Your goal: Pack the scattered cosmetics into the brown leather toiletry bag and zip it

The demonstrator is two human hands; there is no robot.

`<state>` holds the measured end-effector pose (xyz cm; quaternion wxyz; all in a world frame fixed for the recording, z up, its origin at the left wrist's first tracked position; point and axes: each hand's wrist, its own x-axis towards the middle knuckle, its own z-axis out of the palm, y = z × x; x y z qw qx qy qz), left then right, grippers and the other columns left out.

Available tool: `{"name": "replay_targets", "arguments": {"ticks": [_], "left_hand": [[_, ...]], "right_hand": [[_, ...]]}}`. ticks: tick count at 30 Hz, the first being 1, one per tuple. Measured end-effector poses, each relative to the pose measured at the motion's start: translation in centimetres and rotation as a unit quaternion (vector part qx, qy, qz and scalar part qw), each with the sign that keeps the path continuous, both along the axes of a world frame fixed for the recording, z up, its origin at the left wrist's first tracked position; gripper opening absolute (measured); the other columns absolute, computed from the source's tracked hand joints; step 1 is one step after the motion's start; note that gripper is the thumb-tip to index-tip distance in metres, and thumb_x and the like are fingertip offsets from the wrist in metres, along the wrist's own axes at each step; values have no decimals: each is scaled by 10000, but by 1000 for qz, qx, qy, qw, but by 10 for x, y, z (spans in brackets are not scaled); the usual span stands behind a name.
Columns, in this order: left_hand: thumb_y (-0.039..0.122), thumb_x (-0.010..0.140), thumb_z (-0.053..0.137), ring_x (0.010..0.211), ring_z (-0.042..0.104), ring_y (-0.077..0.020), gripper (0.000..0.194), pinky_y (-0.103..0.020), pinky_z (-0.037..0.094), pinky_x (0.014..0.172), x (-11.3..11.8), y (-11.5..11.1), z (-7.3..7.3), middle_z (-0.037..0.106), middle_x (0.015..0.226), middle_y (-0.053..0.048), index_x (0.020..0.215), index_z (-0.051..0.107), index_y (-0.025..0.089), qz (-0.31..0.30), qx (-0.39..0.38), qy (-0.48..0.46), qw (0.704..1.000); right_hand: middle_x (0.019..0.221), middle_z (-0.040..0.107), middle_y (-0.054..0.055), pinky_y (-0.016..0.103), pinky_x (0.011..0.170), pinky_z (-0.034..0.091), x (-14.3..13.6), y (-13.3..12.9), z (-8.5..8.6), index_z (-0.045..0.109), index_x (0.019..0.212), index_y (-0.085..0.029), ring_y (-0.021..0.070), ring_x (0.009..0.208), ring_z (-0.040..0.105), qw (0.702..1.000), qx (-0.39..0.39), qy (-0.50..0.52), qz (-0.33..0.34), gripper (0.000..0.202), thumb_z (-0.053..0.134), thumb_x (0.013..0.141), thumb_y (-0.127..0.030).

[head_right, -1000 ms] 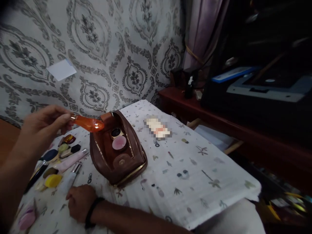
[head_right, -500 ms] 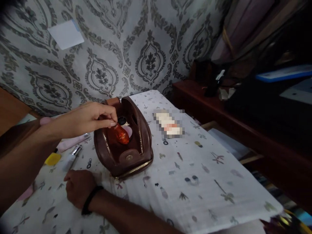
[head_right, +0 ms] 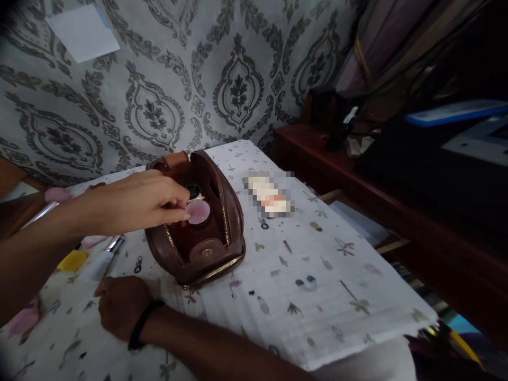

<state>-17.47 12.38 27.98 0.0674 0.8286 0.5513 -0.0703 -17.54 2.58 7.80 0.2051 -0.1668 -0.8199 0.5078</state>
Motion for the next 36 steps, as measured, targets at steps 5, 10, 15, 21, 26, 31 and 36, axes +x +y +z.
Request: {"name": "replay_targets", "arguments": {"ticks": [5,10,15,21,26,31,36], "left_hand": [[264,867,524,578,503,-144,254,-275,288,589,13,-6,-6,580,590,4,639,607,189,-28,-18,71,997],[244,843,543,616,554,-168,172,-279,312,565,19,-7,-9,629,676,-25,719,649,191,-55,-38,142,988],[232,782,586,509,447,-123,169,-274,257,503,21,0,-5,550,593,5,621,597,182,-82,-82,148,982],[200,696,628,460,366,-105,150,-262,254,486,25,13,-2,466,502,37,556,574,185,-79,-184,143,969],[249,701,641,517,441,-132,82,-255,288,494,29,19,-4,537,588,11,651,662,188,-91,-213,179,956],[260,653,679,557,506,-150,105,-247,354,525,34,26,-7,599,647,-5,725,691,184,-46,-256,176,950],[178,504,744,602,563,-196,119,-289,430,612,42,33,-15,604,557,-3,577,650,184,18,-303,162,939]], "right_hand": [[999,743,84,288,866,478,2,1,6,657,1002,-158,193,944,679,1000,-5,-1,4,232,479,855,-148],[978,743,78,284,854,480,4,2,10,652,971,-163,188,926,680,1000,-11,9,-3,212,486,844,-130],[957,742,77,273,837,483,3,2,7,650,957,-167,185,909,684,1000,2,16,-4,204,480,849,-133],[963,744,67,265,853,478,3,1,6,642,978,-176,180,917,685,1000,16,18,-6,212,470,858,-145],[1004,744,76,246,864,475,1,2,6,654,995,-161,172,951,687,1000,19,13,-5,226,482,852,-126],[998,748,87,255,856,478,0,0,4,653,973,-158,183,938,693,999,20,24,-7,212,489,844,-123],[991,753,97,255,860,480,0,-1,3,660,978,-151,190,942,699,999,31,31,-14,220,485,847,-127]]}}
